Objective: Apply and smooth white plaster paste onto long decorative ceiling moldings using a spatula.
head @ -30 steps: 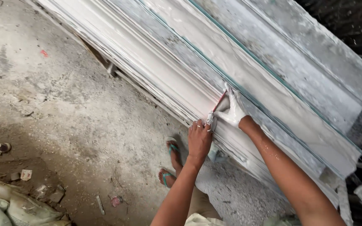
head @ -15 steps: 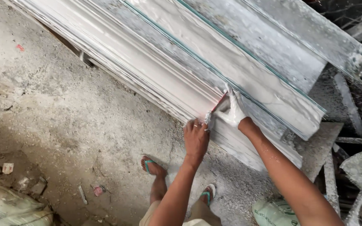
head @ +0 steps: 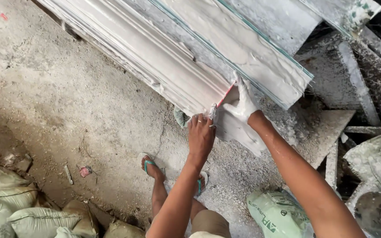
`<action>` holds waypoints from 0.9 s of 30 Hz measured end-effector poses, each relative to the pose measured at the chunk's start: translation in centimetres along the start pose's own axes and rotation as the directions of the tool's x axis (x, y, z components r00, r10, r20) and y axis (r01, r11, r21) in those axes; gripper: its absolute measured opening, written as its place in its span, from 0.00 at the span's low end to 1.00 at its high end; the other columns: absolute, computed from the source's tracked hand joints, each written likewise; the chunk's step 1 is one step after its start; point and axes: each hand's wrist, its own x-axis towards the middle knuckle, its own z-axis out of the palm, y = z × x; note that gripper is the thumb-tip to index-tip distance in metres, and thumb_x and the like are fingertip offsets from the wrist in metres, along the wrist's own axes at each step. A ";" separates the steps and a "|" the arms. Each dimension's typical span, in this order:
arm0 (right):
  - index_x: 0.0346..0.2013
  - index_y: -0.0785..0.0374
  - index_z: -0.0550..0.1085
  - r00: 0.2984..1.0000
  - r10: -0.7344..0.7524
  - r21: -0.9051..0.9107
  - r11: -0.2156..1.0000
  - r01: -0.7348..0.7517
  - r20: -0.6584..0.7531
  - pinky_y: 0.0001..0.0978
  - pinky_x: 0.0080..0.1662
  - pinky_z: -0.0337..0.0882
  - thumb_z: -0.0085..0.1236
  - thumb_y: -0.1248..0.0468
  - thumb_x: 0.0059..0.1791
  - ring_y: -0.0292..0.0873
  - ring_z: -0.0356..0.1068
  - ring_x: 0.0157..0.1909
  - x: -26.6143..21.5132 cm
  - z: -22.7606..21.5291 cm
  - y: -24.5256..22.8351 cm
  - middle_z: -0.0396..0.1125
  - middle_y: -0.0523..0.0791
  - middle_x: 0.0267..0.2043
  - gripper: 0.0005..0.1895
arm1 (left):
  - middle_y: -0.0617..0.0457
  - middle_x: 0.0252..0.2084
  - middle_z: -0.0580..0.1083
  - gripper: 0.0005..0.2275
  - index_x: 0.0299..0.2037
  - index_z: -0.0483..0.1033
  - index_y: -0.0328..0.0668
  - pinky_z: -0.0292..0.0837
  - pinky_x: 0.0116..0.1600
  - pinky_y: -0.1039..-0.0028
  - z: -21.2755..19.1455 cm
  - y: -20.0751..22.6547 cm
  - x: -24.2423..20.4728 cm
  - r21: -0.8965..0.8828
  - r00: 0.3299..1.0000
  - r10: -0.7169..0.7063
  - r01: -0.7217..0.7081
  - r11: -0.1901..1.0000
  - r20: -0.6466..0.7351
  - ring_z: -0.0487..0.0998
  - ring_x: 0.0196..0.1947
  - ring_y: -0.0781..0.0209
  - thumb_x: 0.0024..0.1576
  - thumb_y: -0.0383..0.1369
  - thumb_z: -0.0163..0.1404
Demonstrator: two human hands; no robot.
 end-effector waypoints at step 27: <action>0.79 0.65 0.45 0.779 0.135 0.215 0.977 0.000 -0.613 0.52 0.81 0.44 0.29 0.61 0.65 0.60 0.39 0.85 -18.5 4.6 7.2 0.38 0.60 0.83 0.27 | 0.38 0.51 0.72 0.14 0.50 0.75 0.36 0.63 0.60 0.49 6.6 10.9 -9.3 -0.147 0.943 0.176 -0.139 0.979 0.282 0.71 0.55 0.40 0.54 0.29 0.54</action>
